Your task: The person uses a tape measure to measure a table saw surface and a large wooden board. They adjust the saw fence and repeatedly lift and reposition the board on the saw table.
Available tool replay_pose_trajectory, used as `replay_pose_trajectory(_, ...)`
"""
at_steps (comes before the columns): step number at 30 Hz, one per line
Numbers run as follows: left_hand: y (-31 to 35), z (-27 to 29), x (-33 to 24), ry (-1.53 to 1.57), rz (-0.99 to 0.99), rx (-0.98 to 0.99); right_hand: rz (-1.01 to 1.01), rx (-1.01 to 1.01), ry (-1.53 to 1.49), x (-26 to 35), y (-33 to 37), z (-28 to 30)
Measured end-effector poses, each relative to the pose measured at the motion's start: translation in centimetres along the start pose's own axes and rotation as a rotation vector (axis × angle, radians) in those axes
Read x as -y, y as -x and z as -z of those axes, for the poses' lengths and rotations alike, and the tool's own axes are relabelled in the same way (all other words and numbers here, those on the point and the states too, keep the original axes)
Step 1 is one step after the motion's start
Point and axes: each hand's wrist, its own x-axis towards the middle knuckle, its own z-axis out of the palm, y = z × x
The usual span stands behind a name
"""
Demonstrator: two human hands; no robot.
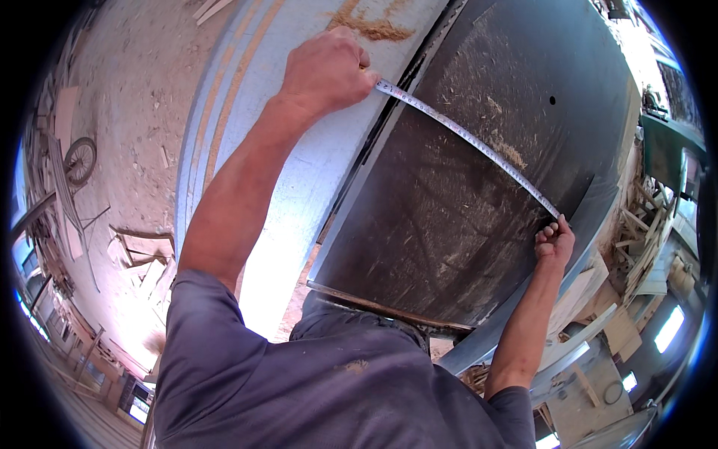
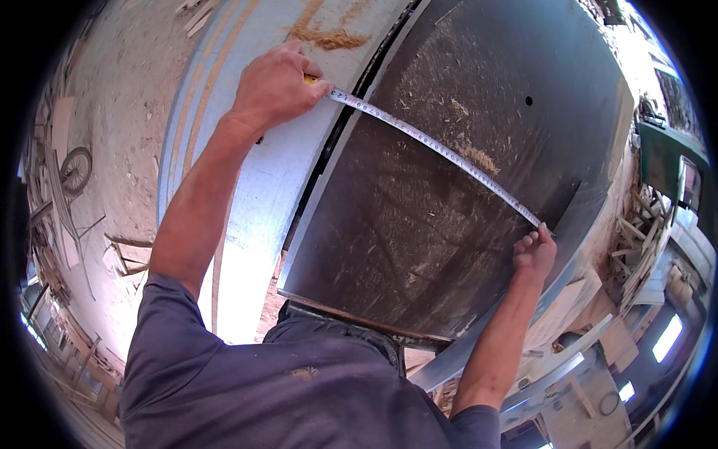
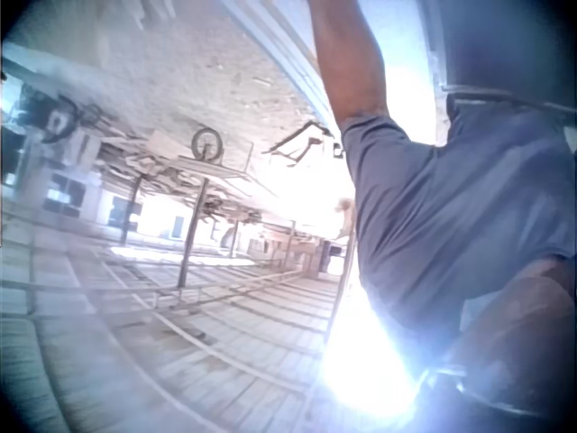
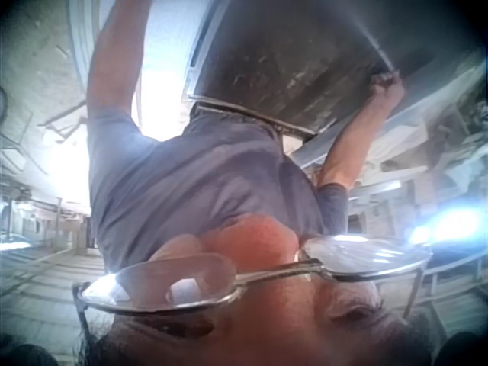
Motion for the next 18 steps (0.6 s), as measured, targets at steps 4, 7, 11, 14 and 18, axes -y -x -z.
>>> replay_pose_trajectory(4,0.2,-0.4,-0.2,-0.002,-0.013,-0.052,-0.028,0.010,-0.037,0.1,-1.2,0.7)
replay_pose_trajectory(7,0.2,-0.5,-0.3,-0.012,-0.015,-0.071,-0.037,0.023,-0.045,0.2,-1.4,0.8)
replay_pose_trajectory(11,0.2,-0.8,-0.2,-0.026,-0.017,-0.091,-0.014,-0.017,-0.057,0.4,-1.1,-0.1)
replay_pose_trajectory(14,0.1,-0.8,-0.3,-0.026,-0.020,-0.088,-0.019,0.007,-0.024,0.5,-1.5,0.1)
replay_pose_trajectory(18,-0.1,-0.7,-0.3,-0.029,-0.010,-0.078,-0.013,0.024,-0.025,0.6,-1.3,-0.1)
